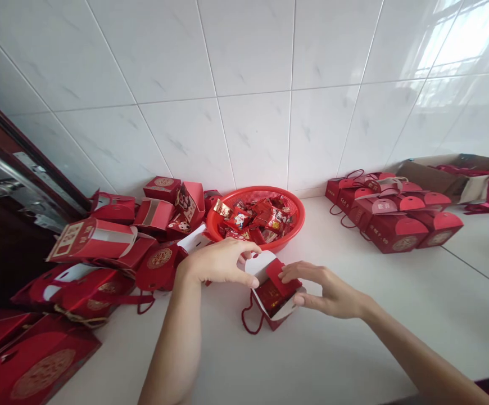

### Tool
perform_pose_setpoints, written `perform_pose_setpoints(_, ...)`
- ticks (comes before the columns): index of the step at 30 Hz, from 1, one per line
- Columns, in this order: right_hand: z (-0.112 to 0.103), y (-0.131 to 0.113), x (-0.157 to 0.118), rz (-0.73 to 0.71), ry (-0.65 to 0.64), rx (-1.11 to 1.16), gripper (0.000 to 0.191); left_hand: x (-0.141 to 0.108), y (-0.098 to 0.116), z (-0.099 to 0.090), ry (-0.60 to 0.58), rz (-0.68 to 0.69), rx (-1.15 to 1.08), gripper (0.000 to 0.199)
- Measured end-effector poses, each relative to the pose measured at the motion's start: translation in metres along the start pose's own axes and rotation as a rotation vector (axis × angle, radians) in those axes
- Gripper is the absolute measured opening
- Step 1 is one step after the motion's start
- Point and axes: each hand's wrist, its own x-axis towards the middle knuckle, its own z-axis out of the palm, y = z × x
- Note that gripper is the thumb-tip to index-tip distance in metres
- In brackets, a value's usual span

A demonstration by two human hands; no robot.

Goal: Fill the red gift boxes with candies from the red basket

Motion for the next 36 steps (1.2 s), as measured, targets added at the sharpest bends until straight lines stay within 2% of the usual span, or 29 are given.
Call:
perform_pose_setpoints(4,0.013,0.009,-0.009,-0.057,0.059,0.053,0.039,-0.006,-0.006,0.012,0.06,0.052,0.063,0.059)
perform_pose_setpoints(6,0.018,0.014,-0.01,-0.072,0.116,0.089,0.037,-0.01,-0.008,0.022,0.138,0.1,0.062,0.051)
perform_pose_setpoints(9,0.026,0.019,-0.012,-0.066,0.201,0.136,0.03,-0.01,-0.011,0.049,0.373,0.164,0.021,0.043)
perform_pose_setpoints(11,0.031,0.021,-0.013,-0.055,0.225,0.142,0.026,-0.004,-0.014,0.072,0.588,0.203,0.012,0.045)
perform_pose_setpoints(13,0.035,0.022,-0.015,-0.043,0.236,0.135,0.024,0.004,-0.018,0.094,0.747,0.226,0.011,0.05)
perform_pose_setpoints(16,0.038,0.023,-0.019,-0.04,0.26,0.119,0.024,0.014,-0.02,0.118,0.894,0.235,-0.007,0.061)
perform_pose_setpoints(19,0.04,0.025,-0.021,-0.028,0.299,0.087,0.026,0.015,-0.018,0.13,0.985,0.272,-0.067,0.062)
perform_pose_setpoints(21,0.041,0.025,-0.022,0.0,0.328,0.06,0.031,0.013,-0.016,0.134,0.999,0.319,-0.121,0.057)
perform_pose_setpoints(23,0.043,0.025,-0.022,0.038,0.349,0.039,0.036,0.009,-0.014,0.136,0.963,0.359,-0.192,0.051)
perform_pose_setpoints(28,0.045,0.023,-0.02,0.157,0.349,0.051,0.042,0.0,-0.013,0.137,0.771,0.354,-0.405,0.028)
perform_pose_setpoints(31,0.045,0.023,-0.019,0.203,0.322,0.095,0.045,-0.002,-0.012,0.135,0.692,0.333,-0.391,0.026)
perform_pose_setpoints(36,0.042,0.029,-0.017,0.331,0.284,0.256,0.052,-0.001,-0.011,0.132,0.674,0.31,-0.335,0.028)
